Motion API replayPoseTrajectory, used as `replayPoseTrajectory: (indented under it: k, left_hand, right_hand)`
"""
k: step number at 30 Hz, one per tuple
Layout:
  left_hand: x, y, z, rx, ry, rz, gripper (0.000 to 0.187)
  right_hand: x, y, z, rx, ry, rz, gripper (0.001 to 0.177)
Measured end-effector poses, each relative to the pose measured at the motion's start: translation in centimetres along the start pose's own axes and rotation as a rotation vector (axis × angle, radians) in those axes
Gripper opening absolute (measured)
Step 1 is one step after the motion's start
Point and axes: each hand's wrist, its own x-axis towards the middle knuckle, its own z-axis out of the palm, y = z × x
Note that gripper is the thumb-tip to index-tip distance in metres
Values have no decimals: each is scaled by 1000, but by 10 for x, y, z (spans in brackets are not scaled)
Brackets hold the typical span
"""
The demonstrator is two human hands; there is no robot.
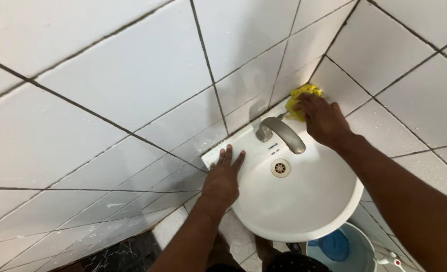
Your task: The person removes items from the sink, places them on the toilet tank, and then uses a yellow sponge to wipe the sink basin, faucet, and surrounding tiled wall. The person also briefly uses a handheld bidet sprayer to rinse the toilet tank.
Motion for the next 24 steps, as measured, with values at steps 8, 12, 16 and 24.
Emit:
replayPoseTrajectory:
  k: [8, 12, 16, 24]
  left_hand:
    - [-1, -1, 2, -1, 12, 0, 86]
    - [-6, 1, -1, 8, 18, 16, 83]
    - [-3, -4, 1, 71, 26, 57, 83]
    - [-3, -16, 4, 76, 57, 117, 80]
  right_hand:
    - [-43, 19, 10, 66, 123, -71, 29]
    - [-28, 21, 28, 106, 184, -83, 21]
    - [7, 12, 25, 94, 190, -112, 17]
    - [-25, 8, 39, 24, 336, -34, 29]
